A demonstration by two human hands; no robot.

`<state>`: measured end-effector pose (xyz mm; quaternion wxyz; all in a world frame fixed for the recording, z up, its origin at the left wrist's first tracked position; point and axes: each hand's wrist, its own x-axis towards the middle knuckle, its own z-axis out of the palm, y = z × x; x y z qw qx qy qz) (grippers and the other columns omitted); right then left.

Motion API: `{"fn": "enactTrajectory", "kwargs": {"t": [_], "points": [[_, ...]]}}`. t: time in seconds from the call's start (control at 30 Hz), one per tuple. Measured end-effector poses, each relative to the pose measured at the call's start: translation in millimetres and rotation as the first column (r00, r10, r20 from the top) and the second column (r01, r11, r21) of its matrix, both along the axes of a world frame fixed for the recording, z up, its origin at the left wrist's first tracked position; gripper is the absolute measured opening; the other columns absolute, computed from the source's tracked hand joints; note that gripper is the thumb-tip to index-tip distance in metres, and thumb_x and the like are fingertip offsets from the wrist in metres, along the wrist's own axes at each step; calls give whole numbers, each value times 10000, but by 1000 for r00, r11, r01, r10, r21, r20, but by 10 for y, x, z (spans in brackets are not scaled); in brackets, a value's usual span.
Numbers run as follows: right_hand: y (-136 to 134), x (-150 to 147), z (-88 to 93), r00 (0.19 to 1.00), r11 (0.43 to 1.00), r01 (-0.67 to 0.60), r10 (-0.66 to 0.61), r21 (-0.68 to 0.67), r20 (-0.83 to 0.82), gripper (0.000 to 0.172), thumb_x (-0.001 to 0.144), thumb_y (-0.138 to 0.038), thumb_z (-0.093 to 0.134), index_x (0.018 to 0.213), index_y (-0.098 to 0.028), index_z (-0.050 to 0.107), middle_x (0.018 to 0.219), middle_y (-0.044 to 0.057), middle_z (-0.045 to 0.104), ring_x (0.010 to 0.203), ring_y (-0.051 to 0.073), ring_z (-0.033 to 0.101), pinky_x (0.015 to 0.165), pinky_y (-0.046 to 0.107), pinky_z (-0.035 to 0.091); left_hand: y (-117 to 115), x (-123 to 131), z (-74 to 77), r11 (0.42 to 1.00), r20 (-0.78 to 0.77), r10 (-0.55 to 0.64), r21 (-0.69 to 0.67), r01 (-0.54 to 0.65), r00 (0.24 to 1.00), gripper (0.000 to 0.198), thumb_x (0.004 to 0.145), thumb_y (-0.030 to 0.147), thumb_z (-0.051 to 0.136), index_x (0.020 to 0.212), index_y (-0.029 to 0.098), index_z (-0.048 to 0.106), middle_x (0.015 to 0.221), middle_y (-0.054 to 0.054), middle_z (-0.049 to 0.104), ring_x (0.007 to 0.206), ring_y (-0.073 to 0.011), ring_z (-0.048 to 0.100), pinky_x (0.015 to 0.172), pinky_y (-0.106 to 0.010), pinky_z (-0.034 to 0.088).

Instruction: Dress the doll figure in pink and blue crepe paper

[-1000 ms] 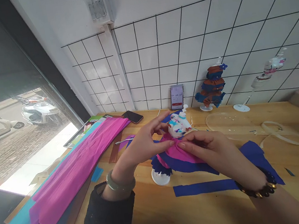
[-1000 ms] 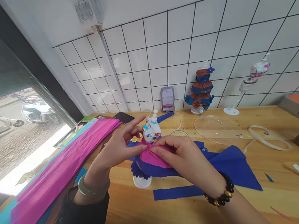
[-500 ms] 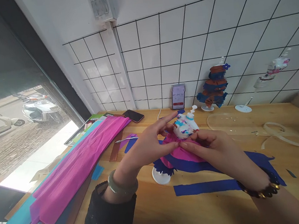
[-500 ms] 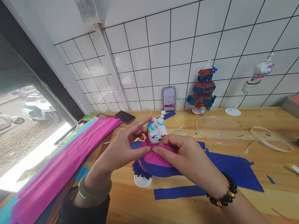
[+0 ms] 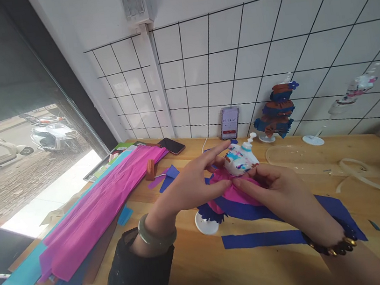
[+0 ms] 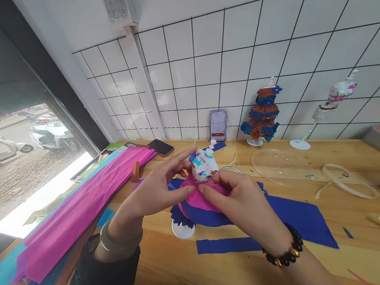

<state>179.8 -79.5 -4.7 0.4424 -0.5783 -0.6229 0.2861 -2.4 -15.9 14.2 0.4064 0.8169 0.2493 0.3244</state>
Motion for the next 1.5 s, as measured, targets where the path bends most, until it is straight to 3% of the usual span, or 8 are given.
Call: {"fn": "enactTrajectory", "kwargs": {"t": [0.23,0.57,0.87,1.03,1.1,1.23,1.37,1.5], "points": [[13,8,-19,999,1000,29,-29,7,22,354,762,-539,644,637,-211,594,590,7,574,528,136,514,424,233,396,45,42,-61,998,45,59,-1,-59,997,727,724,417,719,1381,295,435,1013,-44,641,929,-184,580,879,-351,472],[20,78,-30,996,993,-88,90,-81,24,311,792,-534,611,767,-224,620,745,39,664,669,185,590,549,294,469,68,57,-76,1000,62,25,9,-25,998,693,764,402,692,1390,279,423,987,-38,648,905,-166,586,854,-321,469],[38,95,18,986,985,-142,132,-97,-99,340,766,-546,647,796,-208,639,783,41,670,683,172,601,565,274,497,43,47,-61,989,-3,117,90,-116,993,719,765,393,683,1410,302,379,984,-22,641,881,-157,578,848,-322,459],[15,142,17,999,993,37,-41,108,35,408,772,-549,642,996,-209,633,1041,96,674,949,252,634,774,389,547,67,80,-90,964,99,262,30,-266,960,686,746,337,699,1370,254,426,881,-13,639,808,-134,566,794,-291,457],[-7,129,9,968,955,0,-74,297,240,418,781,-502,656,1093,-231,591,1180,97,615,1090,277,578,871,446,516,96,94,-104,944,151,329,-29,-328,932,665,741,321,702,1344,221,441,840,-12,637,784,-128,562,782,-284,452],[-30,37,6,819,814,-299,-50,499,572,384,837,-303,628,1194,-216,518,1264,119,521,1177,274,498,935,465,472,155,97,-120,902,200,421,-193,-386,885,657,722,362,715,1304,200,458,764,2,609,692,-114,553,685,-263,456],[-14,-39,-7,732,685,-409,-148,603,665,315,818,-66,572,1124,-137,551,1116,151,556,1062,280,522,872,471,473,168,89,-133,884,200,449,-243,-400,871,647,699,372,732,1273,198,488,728,14,578,675,-111,561,657,-249,453],[-5,-39,-33,700,601,-427,-253,675,668,274,797,-2,574,1055,-95,577,991,153,573,923,273,525,736,453,491,145,93,-151,882,170,448,-245,-402,878,641,700,387,727,1268,192,501,707,19,557,661,-109,553,623,-236,425]]}}
